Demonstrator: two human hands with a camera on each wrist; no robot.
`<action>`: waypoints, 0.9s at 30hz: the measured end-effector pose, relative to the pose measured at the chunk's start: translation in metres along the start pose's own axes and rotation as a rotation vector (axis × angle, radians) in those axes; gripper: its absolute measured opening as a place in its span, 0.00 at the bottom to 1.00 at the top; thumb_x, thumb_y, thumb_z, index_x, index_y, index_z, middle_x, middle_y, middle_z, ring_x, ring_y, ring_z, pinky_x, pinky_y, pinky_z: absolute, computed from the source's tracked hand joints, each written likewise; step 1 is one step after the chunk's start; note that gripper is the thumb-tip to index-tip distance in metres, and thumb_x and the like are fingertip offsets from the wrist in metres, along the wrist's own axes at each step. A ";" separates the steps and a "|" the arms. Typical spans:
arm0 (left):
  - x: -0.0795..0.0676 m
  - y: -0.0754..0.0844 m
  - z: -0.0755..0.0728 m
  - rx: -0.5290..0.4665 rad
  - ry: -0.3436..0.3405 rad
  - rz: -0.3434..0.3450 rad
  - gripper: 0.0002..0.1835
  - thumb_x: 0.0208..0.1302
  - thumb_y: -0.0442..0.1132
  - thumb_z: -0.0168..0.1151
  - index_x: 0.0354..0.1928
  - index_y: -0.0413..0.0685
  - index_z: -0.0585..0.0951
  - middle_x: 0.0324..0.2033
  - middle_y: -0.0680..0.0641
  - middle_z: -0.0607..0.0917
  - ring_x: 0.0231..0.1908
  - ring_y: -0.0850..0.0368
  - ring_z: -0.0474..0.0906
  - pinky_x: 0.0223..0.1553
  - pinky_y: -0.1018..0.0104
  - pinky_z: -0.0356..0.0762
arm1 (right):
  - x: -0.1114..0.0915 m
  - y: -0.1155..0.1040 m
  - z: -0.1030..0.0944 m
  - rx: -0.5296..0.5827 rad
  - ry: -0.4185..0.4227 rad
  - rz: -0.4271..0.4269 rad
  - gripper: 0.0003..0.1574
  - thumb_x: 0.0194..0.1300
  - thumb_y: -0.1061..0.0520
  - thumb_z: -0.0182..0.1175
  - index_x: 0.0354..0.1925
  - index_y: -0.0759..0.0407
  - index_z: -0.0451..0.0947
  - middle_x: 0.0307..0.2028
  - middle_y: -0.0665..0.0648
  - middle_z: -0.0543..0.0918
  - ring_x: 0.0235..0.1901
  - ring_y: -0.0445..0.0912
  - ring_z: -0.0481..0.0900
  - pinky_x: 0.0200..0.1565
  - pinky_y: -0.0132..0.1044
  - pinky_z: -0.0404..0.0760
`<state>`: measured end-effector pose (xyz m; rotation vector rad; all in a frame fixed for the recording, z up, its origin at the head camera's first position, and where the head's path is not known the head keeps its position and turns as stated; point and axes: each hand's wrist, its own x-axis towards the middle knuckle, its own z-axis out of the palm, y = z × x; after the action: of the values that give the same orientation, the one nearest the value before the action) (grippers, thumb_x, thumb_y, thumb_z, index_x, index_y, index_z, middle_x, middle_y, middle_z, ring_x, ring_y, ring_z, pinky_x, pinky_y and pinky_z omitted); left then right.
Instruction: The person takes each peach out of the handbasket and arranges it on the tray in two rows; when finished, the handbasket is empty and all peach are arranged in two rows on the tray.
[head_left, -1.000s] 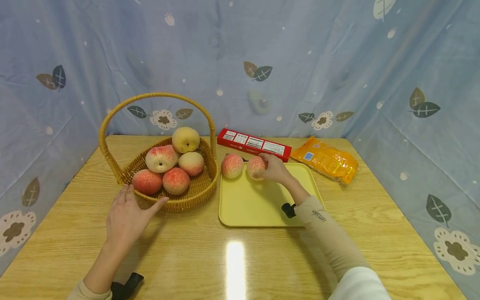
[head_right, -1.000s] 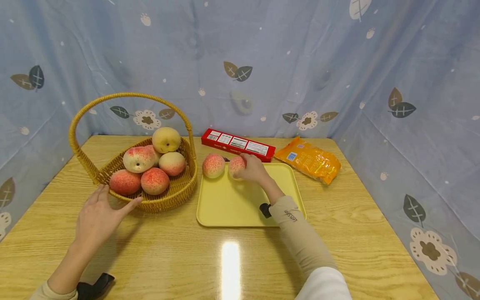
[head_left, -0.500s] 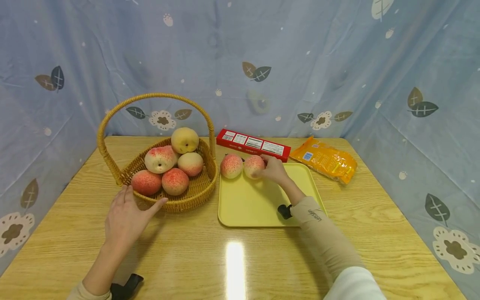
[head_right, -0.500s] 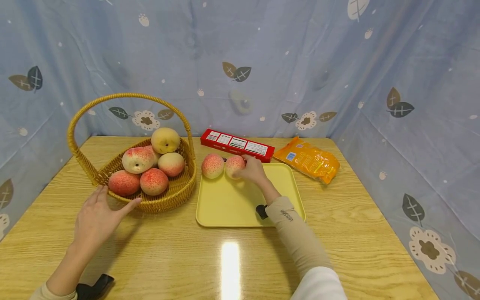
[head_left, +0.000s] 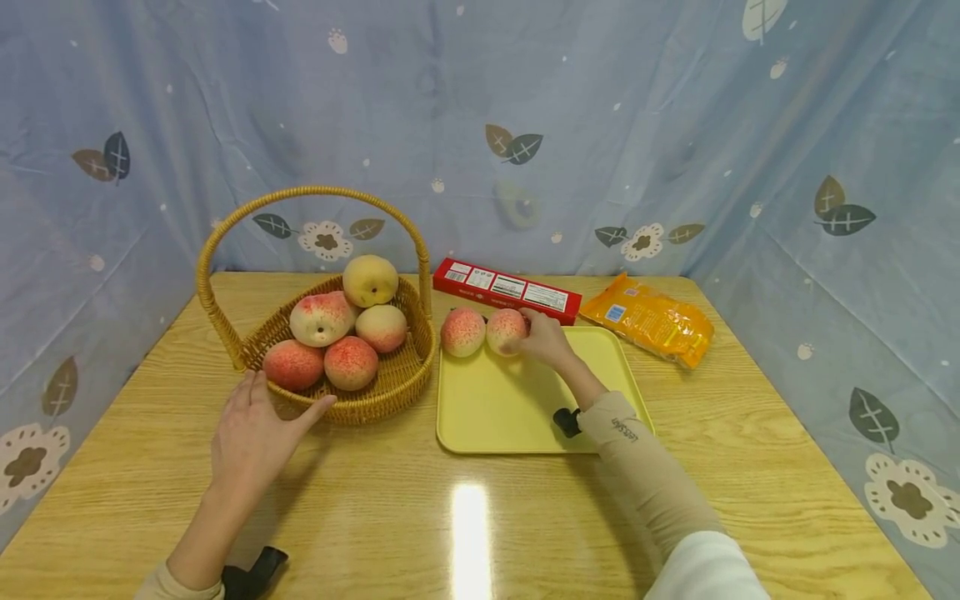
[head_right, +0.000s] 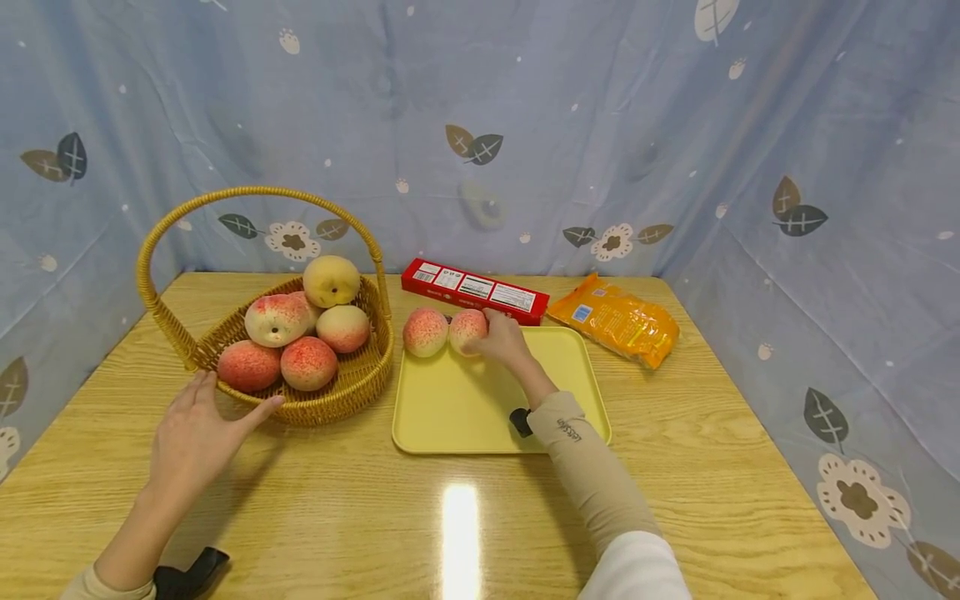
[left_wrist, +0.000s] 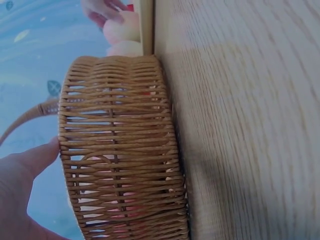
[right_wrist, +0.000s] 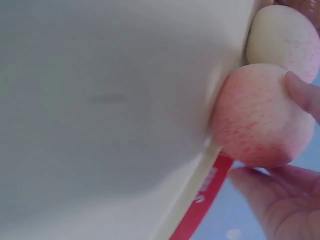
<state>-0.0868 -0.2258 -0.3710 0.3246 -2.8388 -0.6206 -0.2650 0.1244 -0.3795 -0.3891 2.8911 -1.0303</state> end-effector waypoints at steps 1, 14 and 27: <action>0.000 0.000 0.000 0.001 0.000 0.000 0.62 0.56 0.73 0.58 0.67 0.18 0.56 0.65 0.19 0.58 0.65 0.24 0.54 0.60 0.32 0.59 | -0.001 -0.003 0.000 -0.008 0.004 0.000 0.48 0.54 0.55 0.72 0.67 0.72 0.64 0.58 0.70 0.76 0.56 0.62 0.75 0.58 0.52 0.74; -0.002 -0.001 -0.002 0.004 0.007 -0.003 0.62 0.56 0.72 0.58 0.66 0.17 0.57 0.65 0.19 0.58 0.65 0.24 0.54 0.59 0.31 0.60 | -0.014 -0.073 0.030 0.074 0.302 -0.442 0.41 0.56 0.60 0.71 0.64 0.71 0.68 0.58 0.67 0.77 0.37 0.59 0.82 0.44 0.49 0.81; -0.001 0.001 -0.001 -0.004 0.017 0.002 0.60 0.56 0.72 0.58 0.66 0.17 0.58 0.64 0.18 0.58 0.65 0.24 0.55 0.59 0.31 0.60 | -0.018 -0.156 0.086 -0.046 -0.052 -0.473 0.41 0.59 0.52 0.71 0.66 0.63 0.69 0.61 0.58 0.76 0.59 0.51 0.76 0.57 0.38 0.76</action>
<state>-0.0858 -0.2254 -0.3696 0.3243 -2.8216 -0.6196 -0.2026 -0.0400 -0.3489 -1.1238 2.8418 -0.9768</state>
